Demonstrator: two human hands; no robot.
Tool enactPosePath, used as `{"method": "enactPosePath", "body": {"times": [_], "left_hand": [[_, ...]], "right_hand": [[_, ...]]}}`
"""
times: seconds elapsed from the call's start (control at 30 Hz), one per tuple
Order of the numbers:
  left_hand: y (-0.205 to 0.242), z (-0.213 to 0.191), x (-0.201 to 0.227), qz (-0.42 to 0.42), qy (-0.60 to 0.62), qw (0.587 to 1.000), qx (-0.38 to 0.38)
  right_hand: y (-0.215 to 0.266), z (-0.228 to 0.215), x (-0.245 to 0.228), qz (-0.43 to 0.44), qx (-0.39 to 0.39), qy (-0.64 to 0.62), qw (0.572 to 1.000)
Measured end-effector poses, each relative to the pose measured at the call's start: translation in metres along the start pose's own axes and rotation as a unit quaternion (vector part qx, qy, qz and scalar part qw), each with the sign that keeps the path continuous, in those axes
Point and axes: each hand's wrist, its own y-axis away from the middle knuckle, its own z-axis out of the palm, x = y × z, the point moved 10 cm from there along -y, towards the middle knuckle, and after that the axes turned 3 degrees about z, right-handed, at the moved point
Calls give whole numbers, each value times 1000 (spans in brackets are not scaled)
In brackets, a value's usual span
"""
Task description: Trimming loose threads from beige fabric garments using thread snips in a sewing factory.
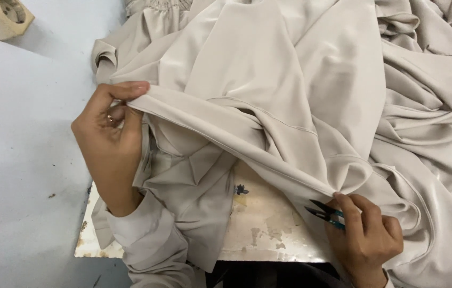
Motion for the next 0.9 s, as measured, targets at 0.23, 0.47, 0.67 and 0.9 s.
{"method": "enactPosePath", "body": {"times": [0.23,0.47,0.67,0.9], "left_hand": [[44,90,-18,-129,-199,916,-323],[105,151,88,342,-117,869,-336],[48,90,48,194,-285,904,-252],[29,33,49,223,-311,918,-99]], "right_hand": [[-7,-9,-2,3,-1,-84,996],[4,-21,0,11,39,-140,989],[-18,-22,-9,-7,36,-94,995],[-14,-12,-1,16,19,-29,999]]}}
